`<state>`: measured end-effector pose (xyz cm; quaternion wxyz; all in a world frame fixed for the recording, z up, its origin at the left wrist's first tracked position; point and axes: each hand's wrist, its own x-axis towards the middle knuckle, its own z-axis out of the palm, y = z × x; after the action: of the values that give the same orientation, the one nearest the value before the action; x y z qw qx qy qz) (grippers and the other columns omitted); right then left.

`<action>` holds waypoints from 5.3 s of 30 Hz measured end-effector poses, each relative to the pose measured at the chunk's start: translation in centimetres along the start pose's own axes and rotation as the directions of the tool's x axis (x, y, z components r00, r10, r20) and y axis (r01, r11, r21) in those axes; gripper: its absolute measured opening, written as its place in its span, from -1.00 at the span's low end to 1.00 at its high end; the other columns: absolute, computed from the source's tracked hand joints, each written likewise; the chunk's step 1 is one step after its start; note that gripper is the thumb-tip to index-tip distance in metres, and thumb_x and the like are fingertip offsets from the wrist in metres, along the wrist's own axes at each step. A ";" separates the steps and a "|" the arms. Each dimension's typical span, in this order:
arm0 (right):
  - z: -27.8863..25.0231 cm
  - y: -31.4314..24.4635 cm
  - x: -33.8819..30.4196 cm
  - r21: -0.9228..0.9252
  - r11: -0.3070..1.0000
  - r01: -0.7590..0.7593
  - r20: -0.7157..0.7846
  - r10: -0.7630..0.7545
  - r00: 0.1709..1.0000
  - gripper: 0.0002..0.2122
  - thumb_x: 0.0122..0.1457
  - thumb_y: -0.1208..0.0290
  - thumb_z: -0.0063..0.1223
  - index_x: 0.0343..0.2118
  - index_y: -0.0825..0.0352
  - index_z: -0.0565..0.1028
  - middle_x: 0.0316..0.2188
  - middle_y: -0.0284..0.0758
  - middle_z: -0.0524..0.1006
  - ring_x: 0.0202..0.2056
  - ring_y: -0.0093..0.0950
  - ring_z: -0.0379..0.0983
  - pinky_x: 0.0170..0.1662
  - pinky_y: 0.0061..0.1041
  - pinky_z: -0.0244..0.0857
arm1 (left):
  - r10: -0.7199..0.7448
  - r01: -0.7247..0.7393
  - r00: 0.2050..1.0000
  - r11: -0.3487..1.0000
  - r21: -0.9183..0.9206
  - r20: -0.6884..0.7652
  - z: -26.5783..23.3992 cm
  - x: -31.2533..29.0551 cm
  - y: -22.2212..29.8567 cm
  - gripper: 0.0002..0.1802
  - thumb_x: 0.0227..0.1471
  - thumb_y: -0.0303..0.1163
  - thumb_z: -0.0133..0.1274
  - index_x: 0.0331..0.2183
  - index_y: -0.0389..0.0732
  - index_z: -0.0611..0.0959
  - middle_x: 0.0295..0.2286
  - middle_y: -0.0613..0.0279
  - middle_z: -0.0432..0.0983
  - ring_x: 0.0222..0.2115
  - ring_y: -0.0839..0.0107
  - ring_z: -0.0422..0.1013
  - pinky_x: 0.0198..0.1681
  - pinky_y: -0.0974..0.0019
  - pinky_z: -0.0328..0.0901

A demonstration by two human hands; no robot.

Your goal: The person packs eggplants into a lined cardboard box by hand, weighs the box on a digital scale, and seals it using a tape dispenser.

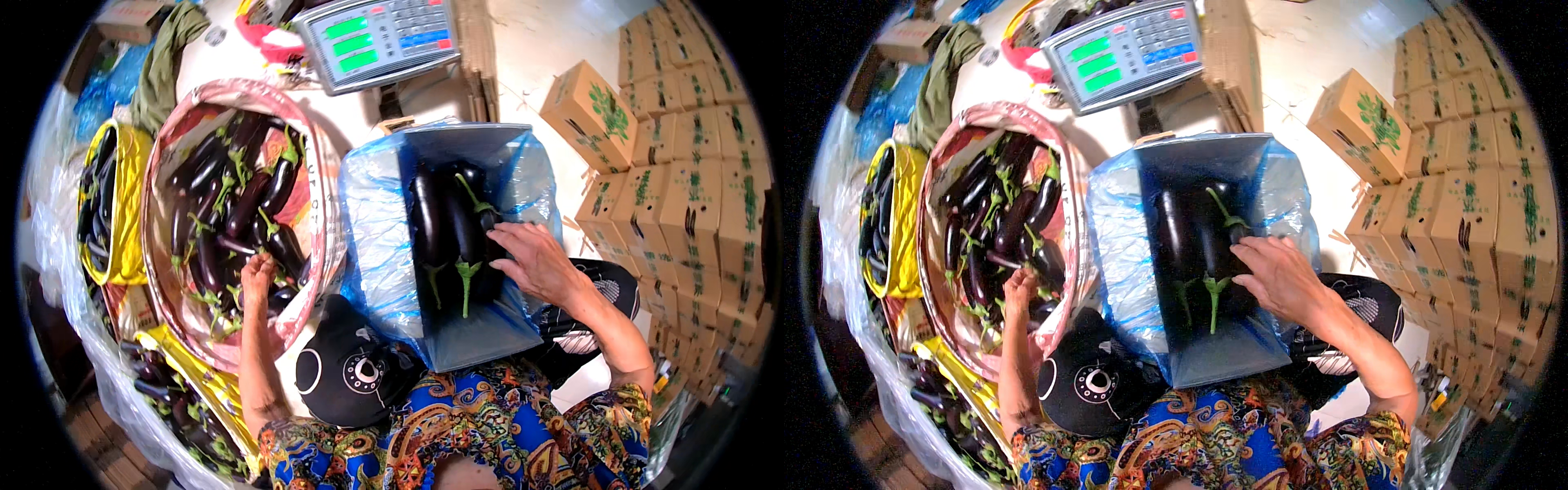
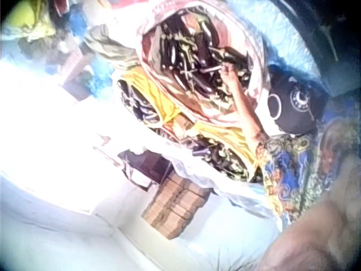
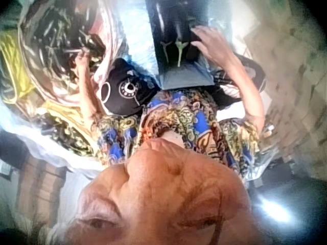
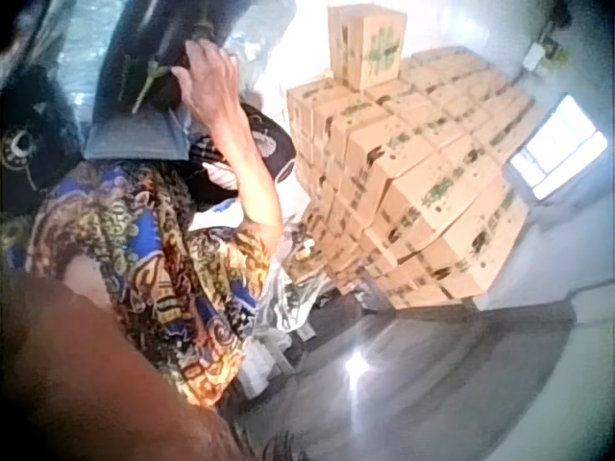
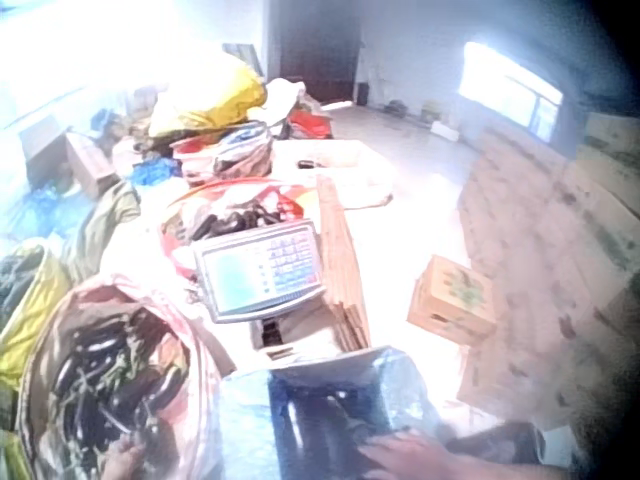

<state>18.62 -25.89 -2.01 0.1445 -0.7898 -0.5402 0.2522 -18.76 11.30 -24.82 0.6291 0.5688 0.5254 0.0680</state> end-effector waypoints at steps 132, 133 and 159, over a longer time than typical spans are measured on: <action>-2.1 11.7 6.1 0.270 0.880 -0.390 -0.233 0.453 0.861 -0.23 0.10 -0.18 -0.03 0.19 0.40 0.20 0.20 0.01 0.16 0.26 -0.13 0.00 0.29 -0.22 -0.11 | 0.416 -0.466 0.877 0.858 0.215 0.243 17.6 -1.2 20.6 -0.55 0.07 -0.26 0.07 -0.06 -0.35 0.51 -0.14 0.07 0.48 -0.13 0.34 0.40 -0.02 0.32 0.27; -2.2 11.3 6.6 0.292 0.872 -0.393 -0.190 0.456 0.869 -0.22 0.08 -0.18 -0.01 0.19 0.39 0.20 0.20 0.01 0.16 0.26 -0.14 0.00 0.29 -0.22 -0.11 | 0.426 -0.478 0.874 0.844 0.244 0.235 17.6 -0.9 20.8 -0.53 0.07 -0.24 0.07 -0.05 -0.35 0.51 -0.14 0.05 0.48 -0.13 0.32 0.40 -0.02 0.31 0.27; -7.1 10.0 6.4 0.495 0.863 -0.098 -0.221 0.234 0.947 -0.83 0.04 0.35 0.15 -0.39 0.28 0.43 -0.55 -0.50 0.37 -0.43 -0.63 0.32 -0.34 -0.56 0.22 | 0.574 -0.655 0.744 0.727 0.206 0.342 21.1 -2.9 31.9 -0.76 0.17 -0.25 0.01 -0.40 -0.23 0.55 -0.56 0.50 0.31 -0.54 0.65 0.18 -0.43 0.52 0.11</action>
<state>32.24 -23.40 -2.65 0.3854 -0.8007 -0.3652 0.2775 11.89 6.68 -2.26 0.5335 0.8073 0.2239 0.1162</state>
